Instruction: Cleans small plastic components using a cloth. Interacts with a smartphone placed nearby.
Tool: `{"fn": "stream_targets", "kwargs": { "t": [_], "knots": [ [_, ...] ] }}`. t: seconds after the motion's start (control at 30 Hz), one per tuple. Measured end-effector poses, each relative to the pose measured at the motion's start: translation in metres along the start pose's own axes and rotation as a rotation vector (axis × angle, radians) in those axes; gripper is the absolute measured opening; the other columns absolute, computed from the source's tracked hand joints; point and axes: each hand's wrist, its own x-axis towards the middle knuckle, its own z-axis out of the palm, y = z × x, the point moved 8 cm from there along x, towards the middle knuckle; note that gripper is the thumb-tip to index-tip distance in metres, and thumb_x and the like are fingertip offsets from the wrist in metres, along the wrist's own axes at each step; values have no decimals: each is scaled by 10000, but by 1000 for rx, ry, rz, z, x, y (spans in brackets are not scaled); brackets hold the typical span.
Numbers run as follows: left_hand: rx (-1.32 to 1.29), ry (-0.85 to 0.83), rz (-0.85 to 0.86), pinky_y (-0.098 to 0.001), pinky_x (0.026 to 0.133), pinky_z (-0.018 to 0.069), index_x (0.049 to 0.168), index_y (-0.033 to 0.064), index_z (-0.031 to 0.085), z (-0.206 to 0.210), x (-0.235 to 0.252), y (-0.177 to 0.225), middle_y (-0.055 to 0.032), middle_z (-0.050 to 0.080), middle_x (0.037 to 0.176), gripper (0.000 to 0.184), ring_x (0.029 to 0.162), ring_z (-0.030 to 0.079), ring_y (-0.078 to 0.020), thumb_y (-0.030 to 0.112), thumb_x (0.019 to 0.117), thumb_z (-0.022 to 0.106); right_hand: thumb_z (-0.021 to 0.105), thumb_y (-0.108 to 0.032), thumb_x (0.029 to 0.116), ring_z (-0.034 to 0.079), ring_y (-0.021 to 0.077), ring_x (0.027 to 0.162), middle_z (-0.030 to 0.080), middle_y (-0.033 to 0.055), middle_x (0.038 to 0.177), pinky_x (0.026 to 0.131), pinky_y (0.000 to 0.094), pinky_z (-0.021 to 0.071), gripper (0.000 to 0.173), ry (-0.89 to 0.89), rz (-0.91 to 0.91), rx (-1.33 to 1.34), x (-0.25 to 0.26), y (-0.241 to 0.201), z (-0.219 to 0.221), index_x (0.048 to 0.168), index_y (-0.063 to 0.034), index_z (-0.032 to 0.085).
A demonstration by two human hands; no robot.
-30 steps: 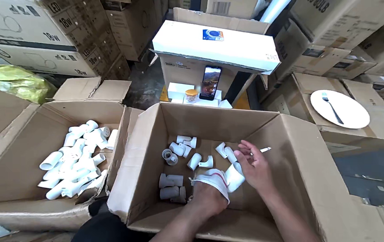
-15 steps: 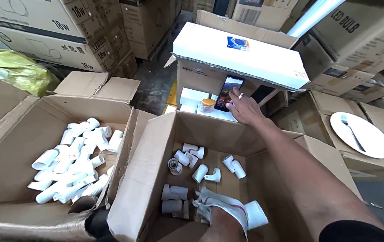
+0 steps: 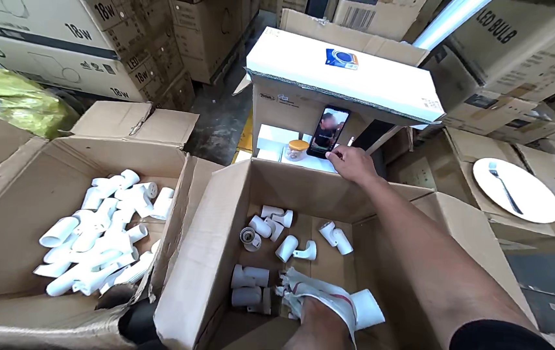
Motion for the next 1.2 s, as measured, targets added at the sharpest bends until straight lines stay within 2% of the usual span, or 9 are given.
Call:
{"fn": "stream_targets", "kwargs": {
  "t": [0.2, 0.57, 0.7, 0.87, 1.03, 1.2],
  "knots": [
    [39, -17, 12, -698, 1012, 414, 1243, 26, 672, 3, 0, -1, -235, 647, 1317, 452, 1271, 574, -438, 379, 964, 626, 567, -363, 1026, 709, 354, 946, 741, 144, 968, 817, 639, 522, 323, 126, 64, 53, -8, 4, -10, 1063, -91, 738],
    [28, 14, 84, -690, 1018, 418, 1244, 67, 686, 4, 1, 0, -205, 661, 1313, 402, 1271, 584, -412, 370, 1006, 571, 549, -327, 1013, 703, 368, 937, 735, 153, 953, 795, 642, 516, 302, 152, 169, 74, -9, 14, -10, 1055, -95, 736],
    [26, 58, 106, -691, 1010, 433, 1272, 71, 677, 1, 1, 3, -208, 664, 1311, 422, 1264, 595, -418, 389, 1030, 538, 555, -314, 1015, 699, 370, 955, 734, 161, 972, 808, 642, 513, 297, 169, 210, 109, -10, 16, -13, 1058, -85, 738],
    [25, 124, 135, -680, 976, 465, 1244, 81, 689, -5, 1, 6, -198, 694, 1253, 390, 1211, 632, -407, 371, 1027, 543, 562, -331, 1007, 698, 374, 955, 732, 158, 969, 802, 644, 511, 300, 177, 232, 128, -10, 19, -13, 1043, -91, 737],
    [-49, 409, 185, -624, 959, 510, 1190, 111, 730, -20, -2, 5, -145, 739, 1177, 343, 1157, 681, -348, 354, 1010, 567, 571, -331, 996, 694, 387, 971, 732, 171, 985, 812, 659, 509, 300, 197, 243, 157, -10, 21, -15, 1051, -89, 740],
    [-99, 353, 94, -616, 1035, 463, 1256, 114, 700, -26, -2, 1, -143, 709, 1260, 390, 1242, 634, -341, 374, 1042, 504, 568, -328, 999, 695, 376, 936, 728, 163, 949, 791, 642, 513, 296, 213, 253, 158, -11, 22, -16, 1025, -84, 735]
  ]
}}
